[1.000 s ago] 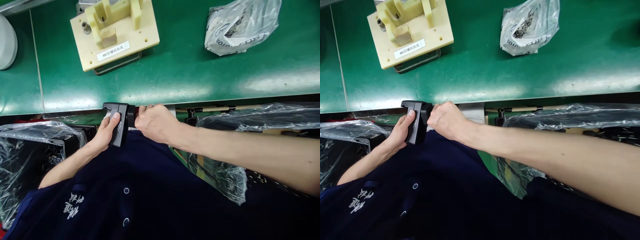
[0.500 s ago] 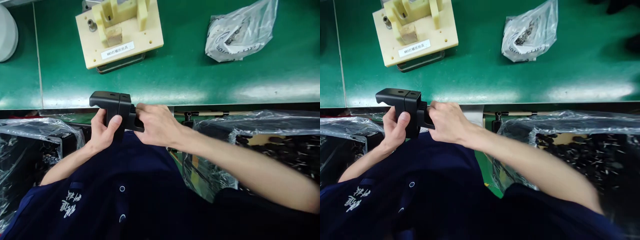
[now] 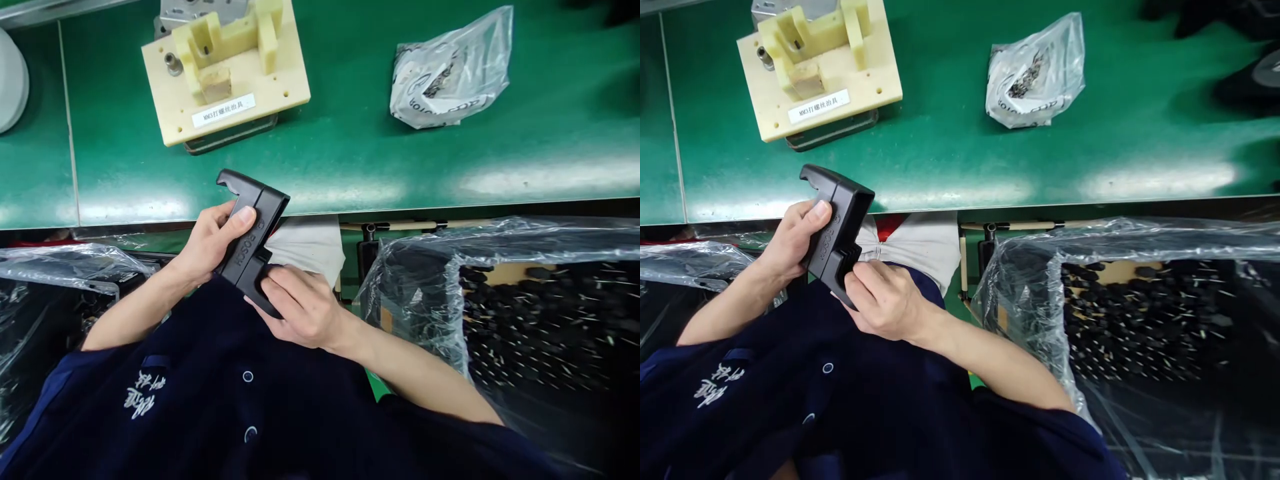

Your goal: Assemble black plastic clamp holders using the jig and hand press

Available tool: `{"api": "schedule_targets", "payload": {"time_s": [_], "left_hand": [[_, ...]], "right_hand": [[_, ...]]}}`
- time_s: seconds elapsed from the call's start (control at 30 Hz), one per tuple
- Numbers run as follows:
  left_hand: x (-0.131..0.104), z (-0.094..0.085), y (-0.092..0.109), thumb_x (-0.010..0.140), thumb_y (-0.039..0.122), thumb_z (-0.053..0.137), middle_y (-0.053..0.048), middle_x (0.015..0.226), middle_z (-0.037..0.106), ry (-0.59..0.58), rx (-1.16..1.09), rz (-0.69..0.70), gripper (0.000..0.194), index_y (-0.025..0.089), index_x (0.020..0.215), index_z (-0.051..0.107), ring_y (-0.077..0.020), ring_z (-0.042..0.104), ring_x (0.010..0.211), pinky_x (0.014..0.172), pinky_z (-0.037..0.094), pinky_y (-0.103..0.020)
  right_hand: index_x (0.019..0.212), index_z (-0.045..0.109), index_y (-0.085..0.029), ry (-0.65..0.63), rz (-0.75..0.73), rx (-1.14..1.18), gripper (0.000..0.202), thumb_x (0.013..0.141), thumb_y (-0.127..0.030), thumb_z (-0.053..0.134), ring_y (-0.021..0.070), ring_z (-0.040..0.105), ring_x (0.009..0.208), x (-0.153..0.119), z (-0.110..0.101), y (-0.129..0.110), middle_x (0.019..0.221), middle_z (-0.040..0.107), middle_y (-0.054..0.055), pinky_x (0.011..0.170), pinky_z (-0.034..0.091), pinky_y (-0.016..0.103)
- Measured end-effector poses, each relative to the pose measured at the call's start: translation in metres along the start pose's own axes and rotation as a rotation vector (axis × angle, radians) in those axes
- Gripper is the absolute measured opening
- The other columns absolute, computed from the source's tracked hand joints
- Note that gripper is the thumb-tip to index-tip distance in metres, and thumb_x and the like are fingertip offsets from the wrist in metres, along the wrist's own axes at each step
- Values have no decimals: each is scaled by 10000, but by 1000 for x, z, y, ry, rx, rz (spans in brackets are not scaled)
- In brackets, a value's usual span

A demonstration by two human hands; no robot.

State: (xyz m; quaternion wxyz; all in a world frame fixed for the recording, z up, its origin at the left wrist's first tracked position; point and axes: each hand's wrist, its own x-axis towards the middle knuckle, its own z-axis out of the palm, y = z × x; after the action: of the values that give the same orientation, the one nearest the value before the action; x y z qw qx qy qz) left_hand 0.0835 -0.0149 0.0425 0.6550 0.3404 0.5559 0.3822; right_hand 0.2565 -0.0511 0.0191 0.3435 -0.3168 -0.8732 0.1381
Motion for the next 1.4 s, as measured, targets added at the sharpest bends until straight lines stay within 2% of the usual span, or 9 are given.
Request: {"api": "schedule_targets", "payload": {"time_s": [0.17, 0.37, 0.57, 0.77, 0.87, 1.0, 1.17, 1.27, 1.4], "left_hand": [[1, 1, 5, 674, 664, 734, 28, 563, 492, 99, 29, 43, 515, 169, 677, 594, -74, 438, 463, 417, 381, -195], [-3, -3, -6, 633, 632, 783, 30, 561, 523, 116, 58, 28, 492, 170, 679, 621, -83, 469, 493, 465, 408, -207], [-4, -4, -26, 568, 676, 787, 17, 581, 590, 316, -89, -73, 580, 155, 777, 639, -112, 548, 509, 490, 461, -224], [10, 2, -9, 692, 668, 704, -48, 835, 694, 344, -261, 98, 595, 161, 992, 626, -177, 672, 753, 662, 547, -272], [10, 11, -8, 721, 574, 739, -42, 878, 700, 313, -175, 191, 488, 184, 991, 627, -182, 680, 815, 713, 552, -277], [4, 10, -19, 761, 481, 743, -42, 1003, 706, 216, -11, 284, 380, 204, 1006, 654, -180, 668, 948, 866, 534, -289], [9, -16, -39, 799, 405, 712, -84, 1124, 696, 222, 243, 288, 361, 187, 1084, 674, -213, 653, 1060, 980, 495, -338], [13, -36, -49, 831, 414, 661, -97, 1097, 691, 342, 349, 339, 322, 173, 1043, 669, -220, 658, 1015, 934, 517, -359], [16, -64, -53, 880, 376, 570, -106, 1086, 666, 476, 626, 500, 274, 171, 1046, 648, -232, 624, 1048, 968, 486, -407]], "right_hand": [[800, 628, -126, 68, 16, 92, 121, 848, -234, 654, 114, 561, 646, 0, 6, 0, 749, 614, 42, 556, 494, 227], [841, 623, -134, 216, 66, 105, 185, 834, -310, 680, 122, 605, 709, 25, 1, 33, 812, 642, 55, 607, 514, 226], [1334, 447, -147, 145, 383, 429, 663, 827, -520, 654, 153, 640, 815, 33, 7, 62, 1049, 642, 97, 752, 569, 303], [1410, 298, -183, -32, 632, 1144, 671, 890, -500, 582, 161, 661, 918, 16, 32, 35, 1272, 530, 175, 773, 577, 315], [1366, 337, -192, 28, 717, 1288, 643, 872, -509, 599, 162, 663, 902, 18, 43, 16, 1227, 558, 146, 705, 579, 283], [1247, 472, -164, 171, 766, 1014, 531, 860, -504, 602, 163, 663, 819, 23, 37, 17, 1029, 639, 92, 658, 585, 275], [1168, 568, -191, 392, 335, 15, 369, 828, -323, 622, 242, 653, 1032, 20, -1, 78, 1147, 661, 137, 861, 578, 405], [1016, 628, -240, 336, 183, -290, 178, 849, -238, 565, 233, 654, 1017, 22, -26, 120, 1114, 688, 110, 867, 564, 434], [858, 635, -258, 197, 184, -364, 86, 876, -297, 561, 247, 630, 1064, 30, -48, 149, 1020, 715, 80, 880, 549, 473]]}}
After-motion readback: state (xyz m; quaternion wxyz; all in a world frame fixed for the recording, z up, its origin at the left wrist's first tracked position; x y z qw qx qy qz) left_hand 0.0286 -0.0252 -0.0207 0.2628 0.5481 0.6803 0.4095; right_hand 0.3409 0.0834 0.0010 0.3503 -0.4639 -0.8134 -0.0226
